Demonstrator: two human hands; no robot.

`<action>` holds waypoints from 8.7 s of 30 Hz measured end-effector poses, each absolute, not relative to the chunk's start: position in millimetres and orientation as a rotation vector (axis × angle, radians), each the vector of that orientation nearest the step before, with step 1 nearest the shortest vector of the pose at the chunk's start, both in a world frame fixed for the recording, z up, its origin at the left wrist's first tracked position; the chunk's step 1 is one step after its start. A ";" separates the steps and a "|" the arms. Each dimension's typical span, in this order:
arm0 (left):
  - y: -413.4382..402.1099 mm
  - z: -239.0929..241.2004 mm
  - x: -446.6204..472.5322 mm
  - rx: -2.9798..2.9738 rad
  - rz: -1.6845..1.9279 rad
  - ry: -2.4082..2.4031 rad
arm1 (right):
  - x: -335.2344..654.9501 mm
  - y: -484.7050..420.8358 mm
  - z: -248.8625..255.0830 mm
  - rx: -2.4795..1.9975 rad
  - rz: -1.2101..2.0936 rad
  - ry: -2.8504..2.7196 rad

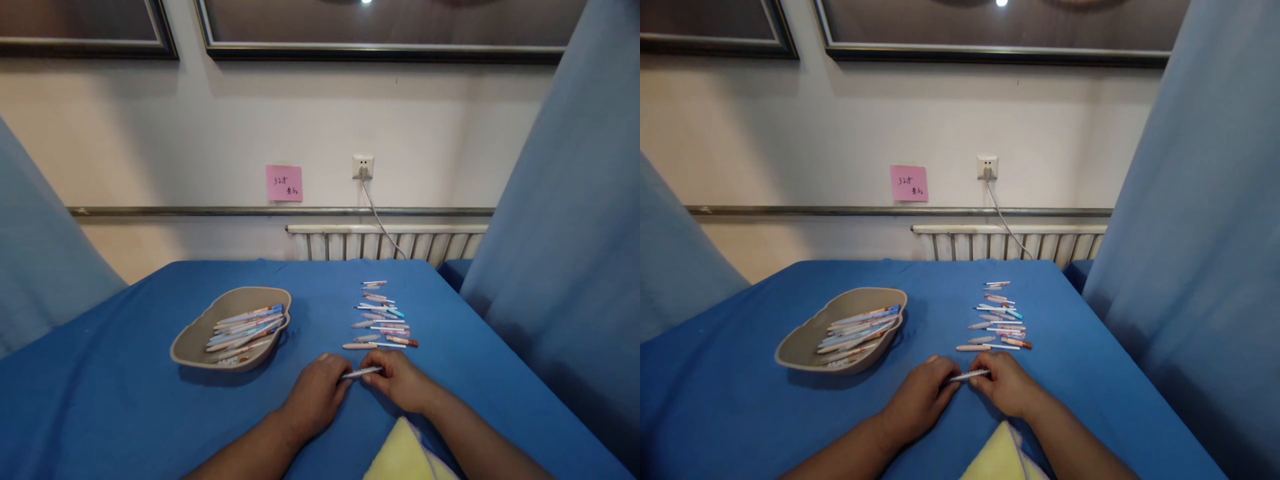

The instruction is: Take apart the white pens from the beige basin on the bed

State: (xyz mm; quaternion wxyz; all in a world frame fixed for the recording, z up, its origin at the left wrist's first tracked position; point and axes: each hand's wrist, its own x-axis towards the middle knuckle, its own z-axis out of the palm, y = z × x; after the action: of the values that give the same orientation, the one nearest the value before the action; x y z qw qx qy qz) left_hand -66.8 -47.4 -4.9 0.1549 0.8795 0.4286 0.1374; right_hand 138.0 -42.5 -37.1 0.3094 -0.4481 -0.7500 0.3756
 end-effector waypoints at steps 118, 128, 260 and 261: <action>-49.1 -3.9 -66.9 2.534 0.383 1.215 | 137.0 -44.2 -35.4 -1.185 0.975 -1.988; -48.6 -5.3 -67.3 2.544 0.385 1.215 | 137.3 -44.6 -33.7 -1.191 0.998 -1.979; -55.1 31.9 -63.3 2.641 0.628 1.203 | 155.6 -46.9 8.4 -1.183 0.440 -1.907; -54.7 43.8 -60.6 2.644 0.698 1.184 | 157.3 -46.2 18.4 -1.157 0.425 -1.840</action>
State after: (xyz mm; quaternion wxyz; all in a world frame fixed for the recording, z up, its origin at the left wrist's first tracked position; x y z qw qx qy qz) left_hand -60.6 -54.7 43.8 0.0805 0.8844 0.3960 0.2335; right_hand 157.3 -46.2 18.4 0.4469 -0.4673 -0.7433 0.1716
